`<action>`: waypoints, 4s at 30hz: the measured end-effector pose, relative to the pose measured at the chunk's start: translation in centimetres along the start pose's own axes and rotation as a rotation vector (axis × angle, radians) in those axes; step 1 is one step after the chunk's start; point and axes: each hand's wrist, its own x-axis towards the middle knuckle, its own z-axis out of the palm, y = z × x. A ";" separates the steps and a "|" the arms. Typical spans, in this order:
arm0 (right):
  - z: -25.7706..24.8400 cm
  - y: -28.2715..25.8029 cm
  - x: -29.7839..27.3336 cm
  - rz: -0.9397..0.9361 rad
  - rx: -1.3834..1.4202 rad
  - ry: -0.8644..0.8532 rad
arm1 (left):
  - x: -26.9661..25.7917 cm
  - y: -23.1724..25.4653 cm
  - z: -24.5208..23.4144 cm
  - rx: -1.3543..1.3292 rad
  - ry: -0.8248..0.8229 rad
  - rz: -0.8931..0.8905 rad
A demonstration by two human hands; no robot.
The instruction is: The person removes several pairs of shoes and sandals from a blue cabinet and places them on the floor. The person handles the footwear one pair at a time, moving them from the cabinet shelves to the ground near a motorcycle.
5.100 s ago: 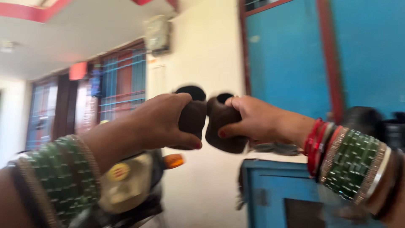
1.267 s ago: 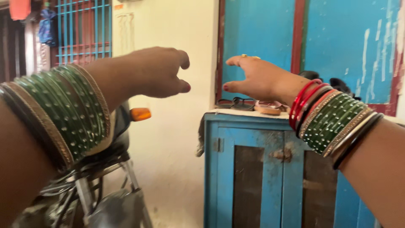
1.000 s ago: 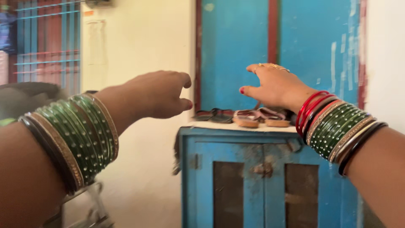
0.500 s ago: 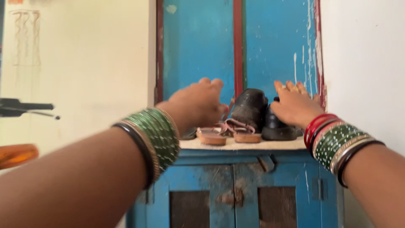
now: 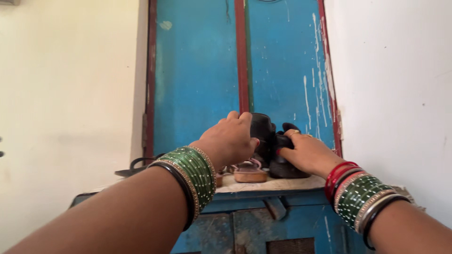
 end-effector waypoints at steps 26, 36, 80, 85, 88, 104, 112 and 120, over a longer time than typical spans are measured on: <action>-0.7 -1.9 -0.8 0.044 -0.106 -0.112 | 4.1 2.1 2.6 0.288 -0.087 -0.141; -1.2 -2.3 -0.8 0.050 -0.101 -0.189 | 3.5 0.7 2.0 0.101 -0.179 -0.109; -6.8 -7.9 -10.8 -0.199 0.058 0.350 | -8.9 0.5 -6.2 0.274 0.388 0.224; -9.2 -10.9 -11.1 -0.270 0.098 0.272 | -11.7 1.2 -10.5 0.254 0.260 0.060; -10.5 -13.3 -11.3 -0.259 0.143 0.208 | -13.6 1.2 -13.1 0.257 0.240 -0.004; -16.3 -30.6 -16.7 -0.594 0.561 -0.055 | -26.8 0.8 -27.5 0.390 -0.029 -0.480; -17.9 -41.9 -20.0 -0.791 0.624 0.040 | -35.2 -1.2 -35.1 0.669 0.038 -0.586; -16.8 -53.2 -24.4 -1.121 0.794 0.010 | -44.3 -1.9 -40.4 0.898 0.000 -0.784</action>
